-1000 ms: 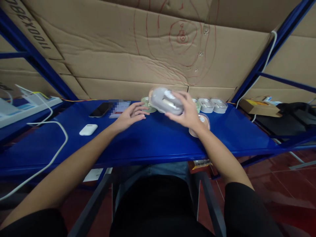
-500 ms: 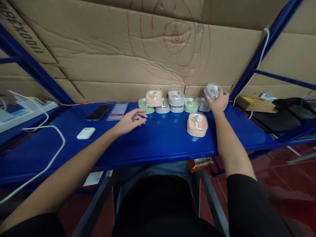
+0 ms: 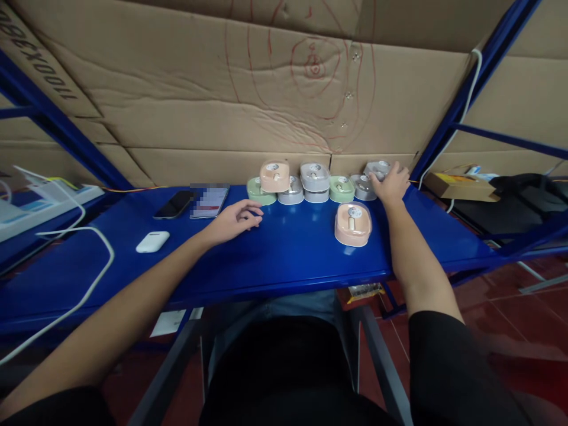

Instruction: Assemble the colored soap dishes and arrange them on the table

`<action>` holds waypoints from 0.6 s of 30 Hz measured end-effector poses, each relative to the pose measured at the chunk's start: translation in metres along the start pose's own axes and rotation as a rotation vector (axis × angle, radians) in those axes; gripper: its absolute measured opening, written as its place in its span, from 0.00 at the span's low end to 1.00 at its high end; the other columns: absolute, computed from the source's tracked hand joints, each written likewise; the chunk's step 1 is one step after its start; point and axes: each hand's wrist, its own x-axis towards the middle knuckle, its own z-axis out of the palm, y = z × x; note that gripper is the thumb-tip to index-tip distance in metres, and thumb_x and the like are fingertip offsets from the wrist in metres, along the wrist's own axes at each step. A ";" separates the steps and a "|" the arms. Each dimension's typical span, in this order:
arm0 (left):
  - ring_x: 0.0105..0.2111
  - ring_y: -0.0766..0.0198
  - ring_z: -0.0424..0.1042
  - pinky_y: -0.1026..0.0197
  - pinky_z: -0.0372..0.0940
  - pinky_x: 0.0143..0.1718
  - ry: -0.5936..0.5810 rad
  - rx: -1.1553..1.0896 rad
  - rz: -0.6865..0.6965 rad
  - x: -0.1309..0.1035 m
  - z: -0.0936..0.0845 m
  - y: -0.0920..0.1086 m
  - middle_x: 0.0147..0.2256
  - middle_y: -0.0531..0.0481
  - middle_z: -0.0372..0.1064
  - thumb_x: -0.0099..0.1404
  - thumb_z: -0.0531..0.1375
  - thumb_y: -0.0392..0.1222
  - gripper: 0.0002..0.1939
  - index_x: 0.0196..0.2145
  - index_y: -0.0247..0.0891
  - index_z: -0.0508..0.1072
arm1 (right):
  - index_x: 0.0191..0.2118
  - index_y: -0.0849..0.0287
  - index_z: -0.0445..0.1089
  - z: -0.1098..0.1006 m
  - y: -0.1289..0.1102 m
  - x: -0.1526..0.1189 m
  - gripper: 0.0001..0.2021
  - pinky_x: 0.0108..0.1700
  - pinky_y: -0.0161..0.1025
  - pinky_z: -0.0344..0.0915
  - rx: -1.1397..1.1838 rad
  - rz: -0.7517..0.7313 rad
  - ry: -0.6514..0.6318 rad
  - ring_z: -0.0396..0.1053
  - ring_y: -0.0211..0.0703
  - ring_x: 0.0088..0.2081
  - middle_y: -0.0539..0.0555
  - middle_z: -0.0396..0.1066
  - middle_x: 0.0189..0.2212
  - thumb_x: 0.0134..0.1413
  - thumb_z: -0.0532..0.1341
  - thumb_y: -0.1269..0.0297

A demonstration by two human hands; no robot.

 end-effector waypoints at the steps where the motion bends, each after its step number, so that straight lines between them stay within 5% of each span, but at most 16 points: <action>1: 0.37 0.58 0.82 0.54 0.77 0.38 -0.005 0.003 0.000 0.000 0.000 0.000 0.53 0.37 0.80 0.64 0.72 0.52 0.26 0.56 0.39 0.76 | 0.75 0.70 0.60 -0.004 -0.002 0.000 0.45 0.69 0.71 0.65 0.013 0.009 0.032 0.65 0.80 0.70 0.83 0.63 0.71 0.66 0.66 0.42; 5: 0.37 0.57 0.83 0.54 0.77 0.38 -0.005 0.019 0.012 0.000 -0.001 -0.001 0.53 0.37 0.80 0.65 0.72 0.52 0.26 0.56 0.39 0.76 | 0.66 0.66 0.70 -0.029 -0.014 -0.003 0.30 0.68 0.68 0.66 0.122 -0.082 0.199 0.68 0.75 0.67 0.79 0.69 0.66 0.70 0.60 0.49; 8: 0.37 0.58 0.83 0.54 0.77 0.38 -0.002 0.021 0.032 0.001 -0.001 -0.004 0.52 0.37 0.81 0.66 0.72 0.52 0.25 0.55 0.40 0.77 | 0.54 0.63 0.78 -0.052 -0.034 -0.014 0.21 0.64 0.63 0.71 0.193 -0.218 0.151 0.75 0.68 0.58 0.72 0.78 0.53 0.72 0.56 0.53; 12: 0.36 0.59 0.82 0.56 0.77 0.37 -0.001 0.014 0.033 0.001 -0.001 -0.006 0.52 0.38 0.81 0.65 0.73 0.53 0.25 0.55 0.39 0.77 | 0.43 0.59 0.81 -0.081 -0.064 -0.035 0.21 0.55 0.54 0.75 0.104 -0.276 -0.175 0.80 0.65 0.50 0.69 0.83 0.43 0.74 0.57 0.49; 15: 0.36 0.59 0.82 0.55 0.77 0.37 0.001 0.017 0.024 0.001 -0.001 -0.005 0.52 0.38 0.81 0.65 0.73 0.54 0.26 0.55 0.39 0.77 | 0.39 0.59 0.80 -0.100 -0.075 -0.048 0.31 0.50 0.51 0.74 -0.053 -0.272 -0.574 0.81 0.64 0.49 0.69 0.83 0.40 0.75 0.58 0.34; 18: 0.36 0.59 0.82 0.54 0.77 0.38 -0.003 0.025 0.018 0.001 -0.001 -0.004 0.52 0.38 0.82 0.65 0.73 0.53 0.25 0.54 0.39 0.77 | 0.38 0.60 0.80 -0.116 -0.080 -0.062 0.38 0.40 0.50 0.76 -0.092 -0.254 -0.889 0.81 0.59 0.36 0.67 0.82 0.34 0.70 0.59 0.24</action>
